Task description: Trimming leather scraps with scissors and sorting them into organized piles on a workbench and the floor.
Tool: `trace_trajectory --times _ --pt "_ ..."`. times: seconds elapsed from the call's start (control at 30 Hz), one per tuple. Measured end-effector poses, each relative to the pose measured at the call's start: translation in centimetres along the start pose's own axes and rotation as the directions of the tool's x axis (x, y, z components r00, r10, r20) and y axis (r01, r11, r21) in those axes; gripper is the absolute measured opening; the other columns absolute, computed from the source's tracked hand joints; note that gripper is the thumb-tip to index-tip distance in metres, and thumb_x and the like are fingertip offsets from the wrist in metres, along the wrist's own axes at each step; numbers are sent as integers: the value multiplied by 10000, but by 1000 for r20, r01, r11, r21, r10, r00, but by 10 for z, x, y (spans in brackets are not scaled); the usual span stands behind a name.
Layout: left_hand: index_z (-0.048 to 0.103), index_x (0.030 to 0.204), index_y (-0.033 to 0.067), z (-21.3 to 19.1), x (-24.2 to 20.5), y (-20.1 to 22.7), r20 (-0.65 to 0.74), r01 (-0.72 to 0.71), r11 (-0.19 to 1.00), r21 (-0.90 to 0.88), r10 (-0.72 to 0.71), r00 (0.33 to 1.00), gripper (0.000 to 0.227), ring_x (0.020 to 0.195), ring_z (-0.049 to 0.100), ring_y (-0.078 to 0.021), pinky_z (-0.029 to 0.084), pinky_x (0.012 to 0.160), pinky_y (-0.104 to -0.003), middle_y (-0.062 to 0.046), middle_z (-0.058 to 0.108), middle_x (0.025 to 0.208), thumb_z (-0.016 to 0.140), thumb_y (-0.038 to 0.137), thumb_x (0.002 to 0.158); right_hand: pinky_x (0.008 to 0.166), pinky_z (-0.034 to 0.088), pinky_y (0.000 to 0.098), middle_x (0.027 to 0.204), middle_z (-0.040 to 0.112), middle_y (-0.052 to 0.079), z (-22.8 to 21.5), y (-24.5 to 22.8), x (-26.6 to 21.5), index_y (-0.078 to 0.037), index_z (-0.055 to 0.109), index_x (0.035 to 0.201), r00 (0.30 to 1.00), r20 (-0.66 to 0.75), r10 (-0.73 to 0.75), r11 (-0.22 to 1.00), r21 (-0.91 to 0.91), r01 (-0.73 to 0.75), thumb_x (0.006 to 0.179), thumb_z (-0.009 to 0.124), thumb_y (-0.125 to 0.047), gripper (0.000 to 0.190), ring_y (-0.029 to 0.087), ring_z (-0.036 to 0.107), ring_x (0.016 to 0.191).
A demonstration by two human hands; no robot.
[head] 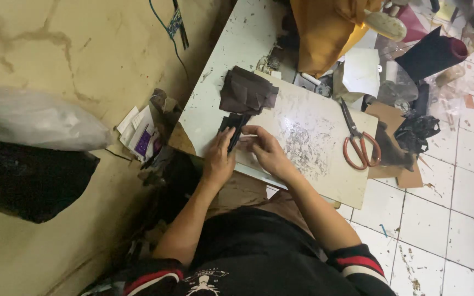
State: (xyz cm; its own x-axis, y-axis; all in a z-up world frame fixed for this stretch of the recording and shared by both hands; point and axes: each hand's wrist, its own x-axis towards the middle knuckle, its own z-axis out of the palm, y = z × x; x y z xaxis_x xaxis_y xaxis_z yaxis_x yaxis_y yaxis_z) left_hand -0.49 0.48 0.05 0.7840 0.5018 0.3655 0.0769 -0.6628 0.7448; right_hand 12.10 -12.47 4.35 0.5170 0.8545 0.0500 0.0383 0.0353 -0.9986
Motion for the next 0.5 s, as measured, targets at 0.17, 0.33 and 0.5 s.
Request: trace_trajectory --times 0.17,0.33,0.5 --pt "605 1342 55 -24 6 0 79 -67 993 -99 75 994 404 1169 663 -390 528 991 -485 -186 691 1241 639 30 940 1105 359 558 1409 449 175 5 -51 9 -163 497 1467 947 234 -218 431 -848 309 797 744 -127 715 420 424 1355" --pt "643 1221 108 -44 29 16 115 -86 977 -194 110 987 296 1010 735 -342 593 853 -422 -129 739 1063 684 94 928 1061 339 438 902 657 22 -15 -32 42 -165 576 1109 855 464 -232 46 -873 486 753 814 -312 452 206 646 937" --pt "627 1221 29 -43 65 2 -46 27 839 -543 -62 997 396 1023 724 -267 634 811 -327 -149 725 1074 825 127 893 783 550 510 848 692 174 -41 -67 54 -86 575 1055 966 259 -14 434 -869 239 892 754 -289 316 413 712 894"
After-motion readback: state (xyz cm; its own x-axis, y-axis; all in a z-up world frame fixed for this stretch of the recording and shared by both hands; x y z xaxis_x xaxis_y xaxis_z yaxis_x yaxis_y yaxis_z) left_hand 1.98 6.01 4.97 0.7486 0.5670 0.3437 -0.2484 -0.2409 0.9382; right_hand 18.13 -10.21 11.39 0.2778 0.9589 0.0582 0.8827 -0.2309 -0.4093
